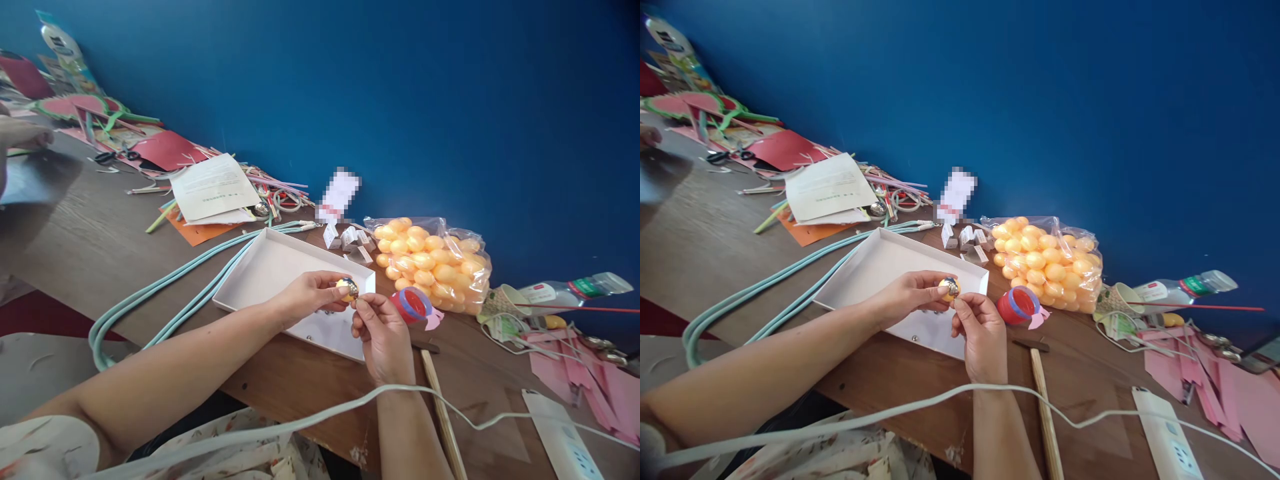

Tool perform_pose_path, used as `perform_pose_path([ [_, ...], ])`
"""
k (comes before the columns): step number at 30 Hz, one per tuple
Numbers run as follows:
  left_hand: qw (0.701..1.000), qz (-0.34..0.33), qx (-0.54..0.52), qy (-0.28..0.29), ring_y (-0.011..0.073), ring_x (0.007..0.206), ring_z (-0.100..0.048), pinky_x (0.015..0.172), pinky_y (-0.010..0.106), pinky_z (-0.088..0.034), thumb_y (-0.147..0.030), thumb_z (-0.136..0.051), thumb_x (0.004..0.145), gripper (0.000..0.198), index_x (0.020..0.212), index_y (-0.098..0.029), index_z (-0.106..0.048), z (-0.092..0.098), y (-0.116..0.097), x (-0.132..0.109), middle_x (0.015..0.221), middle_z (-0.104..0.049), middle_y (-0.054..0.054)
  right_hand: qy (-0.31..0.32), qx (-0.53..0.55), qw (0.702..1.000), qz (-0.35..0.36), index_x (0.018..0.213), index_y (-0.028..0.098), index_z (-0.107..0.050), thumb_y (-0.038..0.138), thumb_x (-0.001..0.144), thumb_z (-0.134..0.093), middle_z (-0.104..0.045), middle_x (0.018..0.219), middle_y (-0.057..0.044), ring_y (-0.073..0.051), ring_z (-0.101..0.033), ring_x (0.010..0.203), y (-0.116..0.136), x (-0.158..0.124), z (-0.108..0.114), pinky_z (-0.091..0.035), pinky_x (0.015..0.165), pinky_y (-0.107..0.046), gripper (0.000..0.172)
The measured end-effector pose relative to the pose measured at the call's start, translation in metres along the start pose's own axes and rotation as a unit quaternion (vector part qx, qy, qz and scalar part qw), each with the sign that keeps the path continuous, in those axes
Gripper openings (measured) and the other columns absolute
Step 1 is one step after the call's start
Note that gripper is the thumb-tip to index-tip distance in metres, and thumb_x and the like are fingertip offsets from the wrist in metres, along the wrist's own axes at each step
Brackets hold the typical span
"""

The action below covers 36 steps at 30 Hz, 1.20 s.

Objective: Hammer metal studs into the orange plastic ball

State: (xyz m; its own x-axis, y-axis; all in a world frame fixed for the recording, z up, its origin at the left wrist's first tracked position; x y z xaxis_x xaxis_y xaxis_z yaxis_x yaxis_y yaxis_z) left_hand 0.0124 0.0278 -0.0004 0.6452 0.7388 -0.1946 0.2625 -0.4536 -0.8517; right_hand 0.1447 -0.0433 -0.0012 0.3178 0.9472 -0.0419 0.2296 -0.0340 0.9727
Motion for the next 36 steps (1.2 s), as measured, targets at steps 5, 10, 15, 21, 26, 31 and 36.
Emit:
perform_pose_path([
  [5,1.0,-0.001,0.006,0.004,0.0164,0.082,-0.067,0.082,0.032,-0.051,-0.039,-0.079,0.065,0.054,0.11,-0.014,-0.064,-0.0007,0.0003,0.0004,0.096,-0.07,0.01,0.014,0.056,0.997,-0.051,0.08,0.021,-0.062,0.026,0.073,-0.075,-0.064,0.071,0.003,-0.003,-0.043,0.045,-0.0002,0.0,-0.0025,-0.031,0.038,-0.014,0.016],
  [10,1.0,-0.001,0.016,-0.001,0.0167,0.081,-0.067,0.082,0.033,-0.05,-0.041,-0.079,0.063,0.059,0.112,-0.013,-0.062,-0.0008,0.0002,0.0002,0.096,-0.069,0.01,0.018,0.065,0.996,-0.059,0.081,0.02,-0.061,0.025,0.072,-0.075,-0.063,0.071,0.003,-0.004,-0.041,0.045,0.0002,-0.0001,-0.0022,-0.028,0.039,-0.015,0.017],
  [15,1.0,-0.004,0.015,-0.013,0.0129,0.076,-0.065,0.078,0.029,-0.05,-0.039,-0.08,0.061,0.057,0.11,-0.013,-0.064,-0.002,-0.0008,-0.0003,0.093,-0.069,0.008,0.019,0.065,0.996,-0.056,0.08,0.02,-0.058,0.024,0.073,-0.074,-0.063,0.07,0.003,-0.004,-0.041,0.045,-0.0006,-0.0002,-0.0024,-0.028,0.04,-0.016,0.018],
  [21,1.0,0.001,0.019,-0.019,0.0124,0.073,-0.065,0.077,0.029,-0.05,-0.038,-0.081,0.062,0.059,0.112,-0.012,-0.063,-0.0028,-0.0022,-0.0009,0.09,-0.07,0.008,0.02,0.081,0.994,-0.07,0.083,0.021,-0.057,0.022,0.074,-0.074,-0.063,0.069,0.002,-0.003,-0.041,0.045,-0.0037,0.0019,-0.0019,-0.028,0.04,-0.015,0.019],
  [26,0.999,0.002,0.027,-0.019,0.0118,0.07,-0.064,0.076,0.03,-0.049,-0.035,-0.08,0.063,0.057,0.112,-0.012,-0.063,-0.003,-0.0044,-0.0019,0.089,-0.07,0.008,0.026,0.108,0.989,-0.095,0.083,0.02,-0.056,0.021,0.073,-0.075,-0.063,0.069,0.002,-0.003,-0.04,0.045,-0.0044,0.0026,-0.0028,-0.027,0.04,-0.014,0.021],
  [31,0.999,0.0,0.029,-0.017,0.0114,0.07,-0.064,0.076,0.03,-0.049,-0.037,-0.081,0.062,0.061,0.113,-0.01,-0.063,-0.0035,-0.0036,-0.0019,0.09,-0.069,0.009,0.032,0.128,0.984,-0.116,0.083,0.019,-0.058,0.019,0.072,-0.076,-0.062,0.068,0.002,-0.002,-0.038,0.045,-0.0023,0.0012,-0.0018,-0.028,0.04,-0.012,0.021],
  [36,1.0,0.004,0.023,-0.02,0.0121,0.071,-0.064,0.078,0.031,-0.051,-0.037,-0.082,0.059,0.063,0.112,-0.009,-0.063,-0.0044,-0.0036,-0.0018,0.091,-0.069,0.009,0.037,0.145,0.98,-0.129,0.083,0.019,-0.058,0.017,0.072,-0.075,-0.062,0.067,0.002,-0.003,-0.039,0.046,-0.0022,0.002,-0.0021,-0.03,0.04,-0.012,0.021],
])
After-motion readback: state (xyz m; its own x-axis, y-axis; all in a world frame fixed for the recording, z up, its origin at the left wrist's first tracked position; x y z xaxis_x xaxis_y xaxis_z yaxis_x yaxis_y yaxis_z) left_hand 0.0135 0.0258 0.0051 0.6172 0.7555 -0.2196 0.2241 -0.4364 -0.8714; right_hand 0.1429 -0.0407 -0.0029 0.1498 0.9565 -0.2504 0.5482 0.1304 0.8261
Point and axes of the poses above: each hand's wrist, its own x-axis towards the middle knuckle, its own z-axis out of the back of the hand, y = z × x, the point moved 3 cm from there along x, towards the middle knuckle
